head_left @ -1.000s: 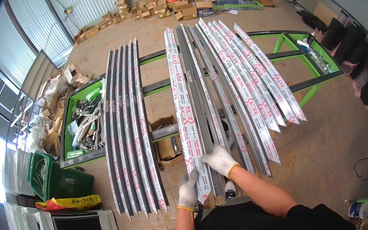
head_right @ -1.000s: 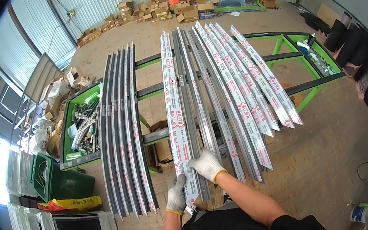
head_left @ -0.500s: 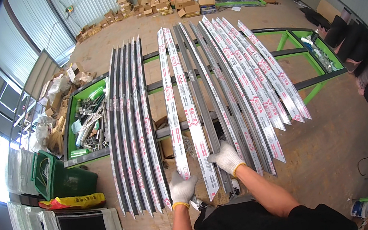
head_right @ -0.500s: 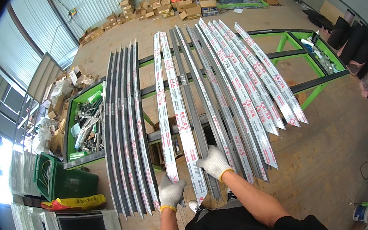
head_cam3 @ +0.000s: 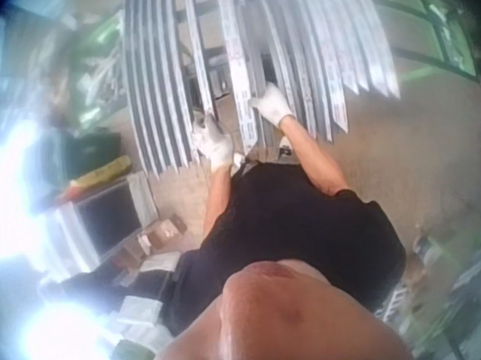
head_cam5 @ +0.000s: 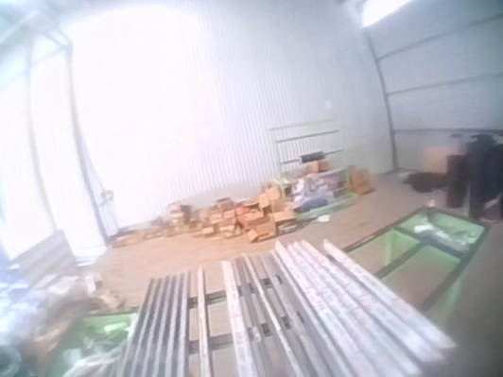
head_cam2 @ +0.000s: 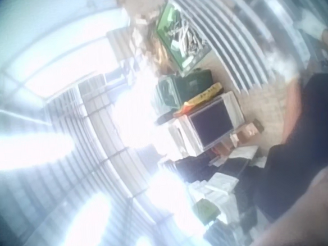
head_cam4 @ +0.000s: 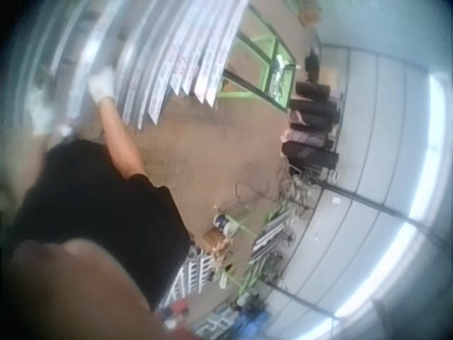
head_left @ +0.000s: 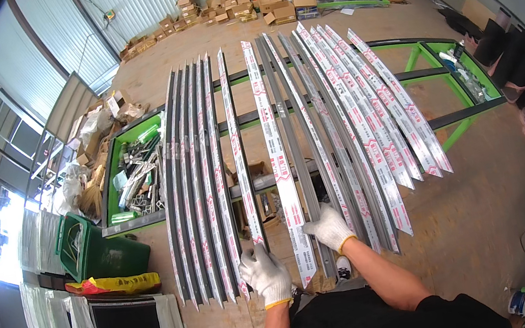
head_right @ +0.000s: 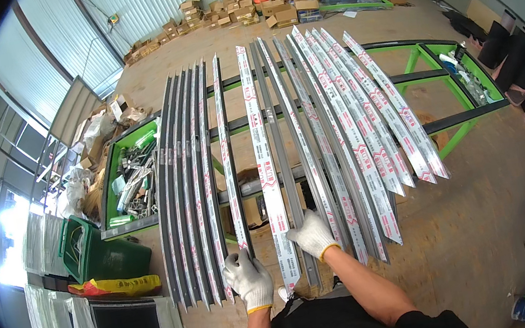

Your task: The person picks up long metal profiles from a red workbench and stacks them on a green metal rack. They repeatedly lift, carry, and place the profiles in neat rows, occasionally adjusting alignment. The person wears gloves and handles the profiles by hand without using tools.

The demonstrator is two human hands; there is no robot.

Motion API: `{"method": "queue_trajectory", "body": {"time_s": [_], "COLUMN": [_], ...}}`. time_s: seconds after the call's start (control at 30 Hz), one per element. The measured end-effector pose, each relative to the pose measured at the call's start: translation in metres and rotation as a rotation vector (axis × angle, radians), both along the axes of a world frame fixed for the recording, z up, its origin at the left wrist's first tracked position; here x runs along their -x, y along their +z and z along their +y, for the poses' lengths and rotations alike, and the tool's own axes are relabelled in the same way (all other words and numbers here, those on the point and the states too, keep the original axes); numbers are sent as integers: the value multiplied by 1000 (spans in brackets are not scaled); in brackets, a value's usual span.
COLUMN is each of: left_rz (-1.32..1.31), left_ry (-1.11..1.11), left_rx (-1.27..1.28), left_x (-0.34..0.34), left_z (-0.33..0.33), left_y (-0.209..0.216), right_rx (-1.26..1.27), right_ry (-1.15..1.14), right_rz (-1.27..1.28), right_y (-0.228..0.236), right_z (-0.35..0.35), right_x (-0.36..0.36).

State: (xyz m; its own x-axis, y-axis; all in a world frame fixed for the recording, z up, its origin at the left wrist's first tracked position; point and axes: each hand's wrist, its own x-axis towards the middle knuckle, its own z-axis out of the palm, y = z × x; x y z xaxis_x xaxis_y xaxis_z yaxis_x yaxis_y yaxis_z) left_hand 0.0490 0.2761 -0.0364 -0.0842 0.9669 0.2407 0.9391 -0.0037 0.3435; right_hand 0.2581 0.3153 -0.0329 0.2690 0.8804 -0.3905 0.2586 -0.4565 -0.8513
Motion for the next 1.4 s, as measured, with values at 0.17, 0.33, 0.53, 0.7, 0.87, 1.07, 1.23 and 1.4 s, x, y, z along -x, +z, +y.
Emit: {"method": "queue_trajectory", "body": {"time_s": [0.17, 0.33, 0.53, 0.7, 0.87, 1.07, 1.23, 1.4], "left_rz": [-52, 33, -109, -349, -395, -603, -1023, -1168], "left_ry": [32, 122, -78, -59, -50, -151, -159, -166], "left_rx": [-15, 8, 205, 575, 544, 391, 652, 656], "left_x": [5, 5, -30, -71, -64, -57, -49, -44], "left_z": [7, 14, 8, -2, 3, 8, 19, 14], "left_y": [-7, 3, 39, 41, 21, -8, -40, -49], "right_rx": [-23, -71, 26, -6, -72, -63, 79, 117], "right_ry": [10, 32, 55, 19, 32, 30, 107, 99], "right_rz": [-30, -46, -132, -133, -55, -192, -272, -356], "right_y": [-1, 1, 7, 23, 34, 22, 6, -7], "right_z": [0, -4, 3, 4, -3, -4, 3, 9], "right_x": [-2, -10, -13, -23, -35, -18, 3, 20]}}
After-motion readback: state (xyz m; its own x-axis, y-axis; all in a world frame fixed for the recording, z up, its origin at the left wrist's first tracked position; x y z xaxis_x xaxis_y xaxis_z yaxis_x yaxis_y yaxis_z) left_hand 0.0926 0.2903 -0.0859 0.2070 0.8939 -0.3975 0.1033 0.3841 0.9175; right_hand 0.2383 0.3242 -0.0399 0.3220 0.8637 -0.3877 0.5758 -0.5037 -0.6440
